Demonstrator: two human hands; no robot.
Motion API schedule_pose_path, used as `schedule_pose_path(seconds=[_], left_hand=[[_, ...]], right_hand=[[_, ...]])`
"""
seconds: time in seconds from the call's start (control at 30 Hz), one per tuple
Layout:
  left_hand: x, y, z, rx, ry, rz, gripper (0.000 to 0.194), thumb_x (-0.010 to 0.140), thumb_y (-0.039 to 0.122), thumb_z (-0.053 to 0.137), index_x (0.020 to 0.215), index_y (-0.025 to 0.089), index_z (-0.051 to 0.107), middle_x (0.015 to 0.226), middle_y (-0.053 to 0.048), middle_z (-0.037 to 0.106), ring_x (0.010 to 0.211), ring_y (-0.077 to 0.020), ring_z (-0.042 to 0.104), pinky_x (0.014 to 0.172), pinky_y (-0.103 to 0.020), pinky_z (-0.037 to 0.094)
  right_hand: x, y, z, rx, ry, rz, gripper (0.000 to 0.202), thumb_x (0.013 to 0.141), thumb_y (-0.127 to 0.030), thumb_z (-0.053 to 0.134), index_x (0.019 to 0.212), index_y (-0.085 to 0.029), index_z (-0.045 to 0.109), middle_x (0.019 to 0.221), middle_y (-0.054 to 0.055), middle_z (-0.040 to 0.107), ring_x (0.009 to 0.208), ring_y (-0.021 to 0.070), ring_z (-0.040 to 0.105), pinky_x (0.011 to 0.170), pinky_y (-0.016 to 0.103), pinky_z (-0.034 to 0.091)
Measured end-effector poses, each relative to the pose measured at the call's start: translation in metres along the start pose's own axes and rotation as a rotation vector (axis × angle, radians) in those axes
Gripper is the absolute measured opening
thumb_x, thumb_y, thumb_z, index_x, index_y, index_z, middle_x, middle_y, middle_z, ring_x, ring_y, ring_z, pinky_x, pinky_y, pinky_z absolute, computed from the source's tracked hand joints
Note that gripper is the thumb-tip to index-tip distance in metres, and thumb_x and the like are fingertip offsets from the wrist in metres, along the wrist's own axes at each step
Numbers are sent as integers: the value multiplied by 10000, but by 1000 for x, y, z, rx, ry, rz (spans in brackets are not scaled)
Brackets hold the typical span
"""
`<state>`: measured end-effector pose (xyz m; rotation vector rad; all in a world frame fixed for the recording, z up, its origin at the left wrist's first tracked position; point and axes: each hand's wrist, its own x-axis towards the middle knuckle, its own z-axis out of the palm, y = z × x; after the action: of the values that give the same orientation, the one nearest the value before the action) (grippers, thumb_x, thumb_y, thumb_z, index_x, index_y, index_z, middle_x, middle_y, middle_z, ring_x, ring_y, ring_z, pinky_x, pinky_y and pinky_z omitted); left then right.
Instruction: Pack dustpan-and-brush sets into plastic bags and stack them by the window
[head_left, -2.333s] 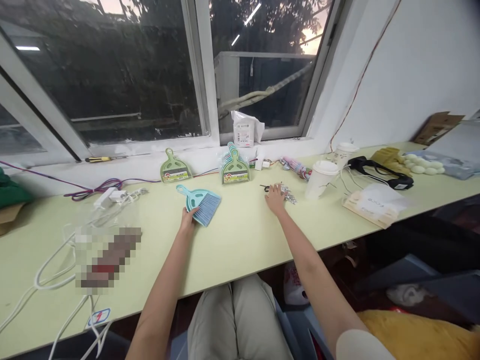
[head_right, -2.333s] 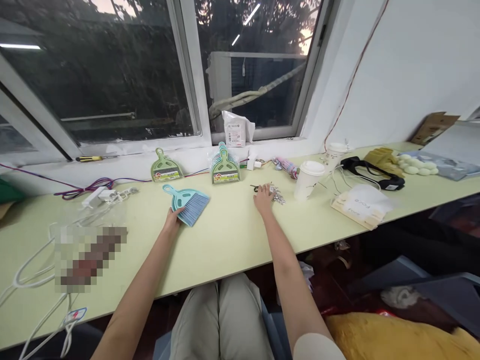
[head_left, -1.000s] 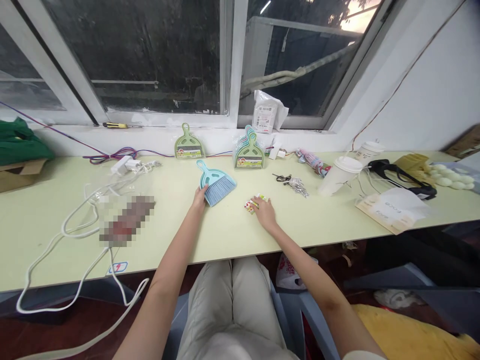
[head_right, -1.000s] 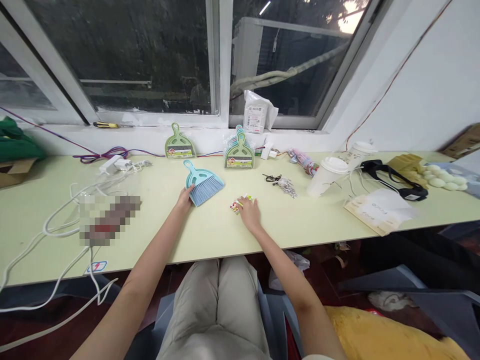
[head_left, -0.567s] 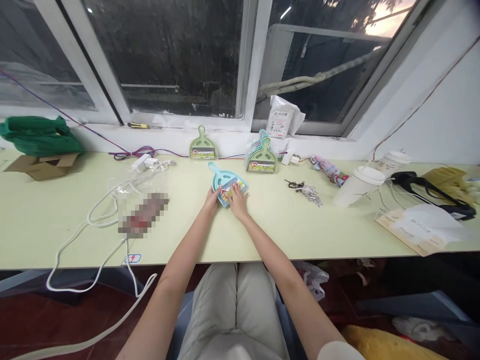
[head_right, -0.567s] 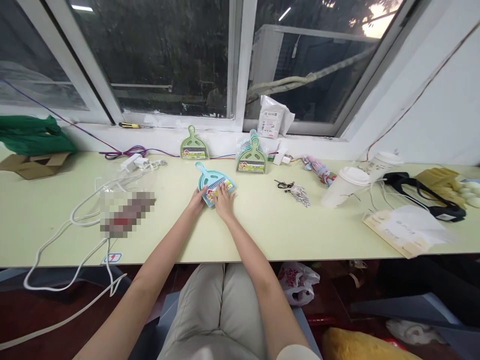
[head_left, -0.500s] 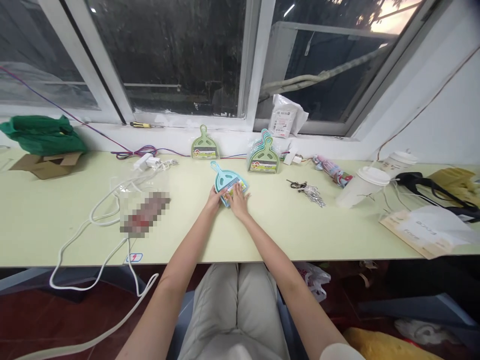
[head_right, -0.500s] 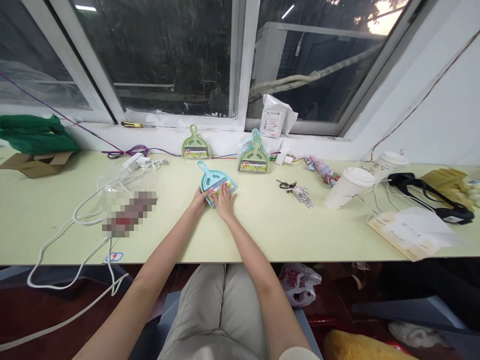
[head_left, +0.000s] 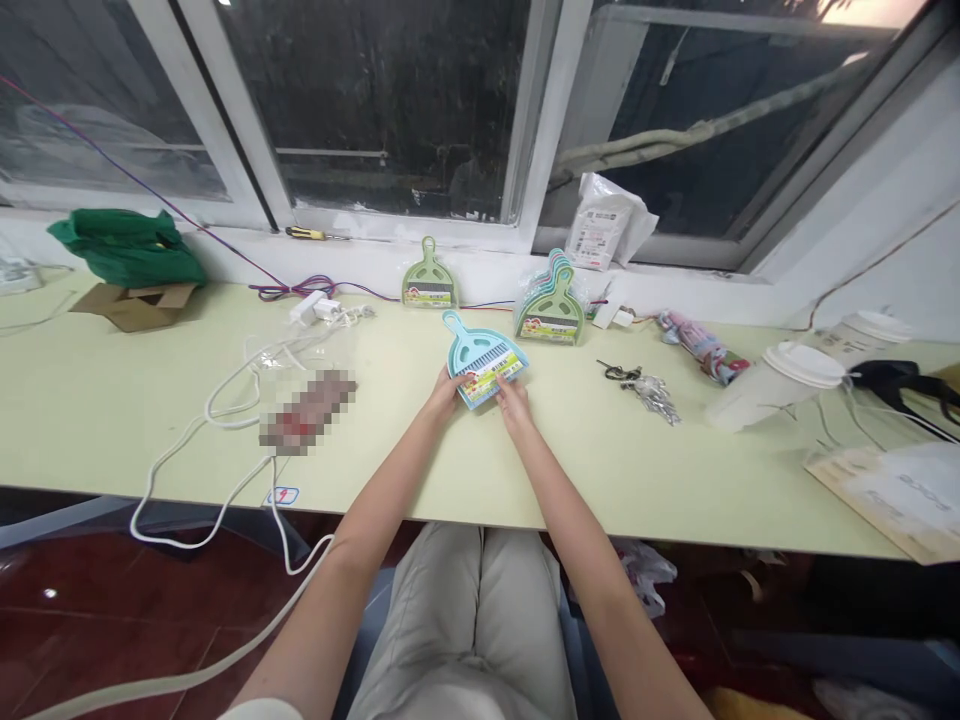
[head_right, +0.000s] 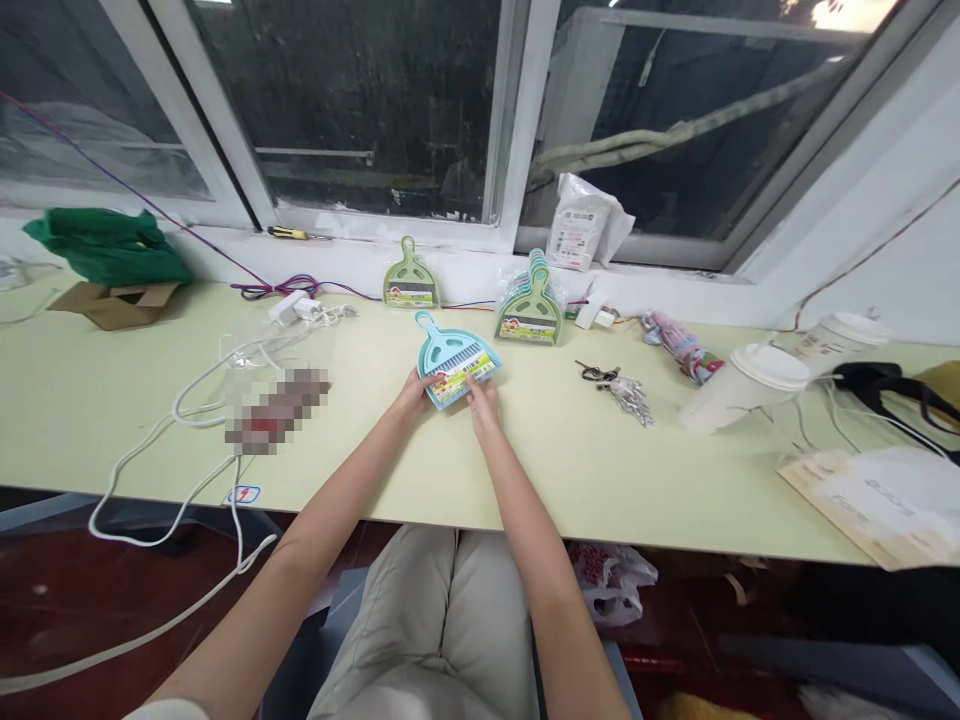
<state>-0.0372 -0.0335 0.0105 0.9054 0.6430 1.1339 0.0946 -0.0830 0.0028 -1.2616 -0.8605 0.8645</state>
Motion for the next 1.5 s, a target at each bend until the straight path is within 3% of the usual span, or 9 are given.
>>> schedule_pose_path(seconds=[0.1,0.23,0.43,0.63,0.8,1.0,1.17,1.3,1.5], left_hand=[[-5,6,-1,67,-77,11,575,541,227,852,1055,160,603,1038,-111,698,1005,-304,647,945,-465,471],[-2,33,-20,374,-113,48,389,711,370,756,1024,160,657,1106,-133,683,1128,-336,585,1012,-479,407],[21,106,-109,975,518,442,381,652,268,782,989,159,643,1463,-192,408,1436,-397,155,1135,-553,148],[28,138,-173,1258,658,266,279,613,249,741,810,123,588,1191,-316,556,1380,-472,228,1052,-617,227],[35,142,-159,1368,394,246,120,591,74,629,601,190,599,805,-152,664,1187,-400,490,1085,-570,164],[23,134,-117,1255,-51,277,262,567,-5,588,598,237,683,811,-79,694,1151,-335,507,1127,-519,63],[-1,116,-93,1013,58,259,245,593,12,606,543,248,644,769,-51,688,1193,-319,492,1141,-530,35],[-8,87,-77,1187,66,365,120,585,155,741,607,244,663,826,-70,688,1130,-336,538,1139,-523,131],[-6,55,-78,1271,76,256,217,636,174,714,497,209,550,801,-127,638,1135,-360,536,1038,-440,337]], right_hand=[[3,1,1,324,-10,226,299,716,-209,719,994,-173,614,1031,82,719,1025,224,678,913,395,561],[3,-2,-1,489,26,242,245,644,-111,761,843,-175,631,902,34,736,938,187,702,878,315,584],[8,-1,-3,525,78,268,217,628,-58,737,775,-176,630,820,28,733,911,198,710,840,330,607],[11,5,0,451,-13,225,264,616,-126,775,824,-193,628,861,37,738,967,220,701,846,349,609],[13,4,-1,449,-1,232,265,598,-130,784,795,-192,618,858,44,735,958,222,701,841,353,610],[8,-8,-6,498,62,200,223,635,-111,746,803,-184,619,877,37,736,949,196,697,839,322,602],[2,-13,-9,498,69,189,224,625,-101,757,796,-171,631,851,32,738,902,197,705,814,317,609],[1,-20,-19,452,26,240,207,613,-61,763,748,-157,639,788,29,736,836,192,714,804,310,609],[-2,-33,-36,295,-273,345,205,615,-26,766,765,-130,674,762,42,749,815,208,726,779,333,616]])
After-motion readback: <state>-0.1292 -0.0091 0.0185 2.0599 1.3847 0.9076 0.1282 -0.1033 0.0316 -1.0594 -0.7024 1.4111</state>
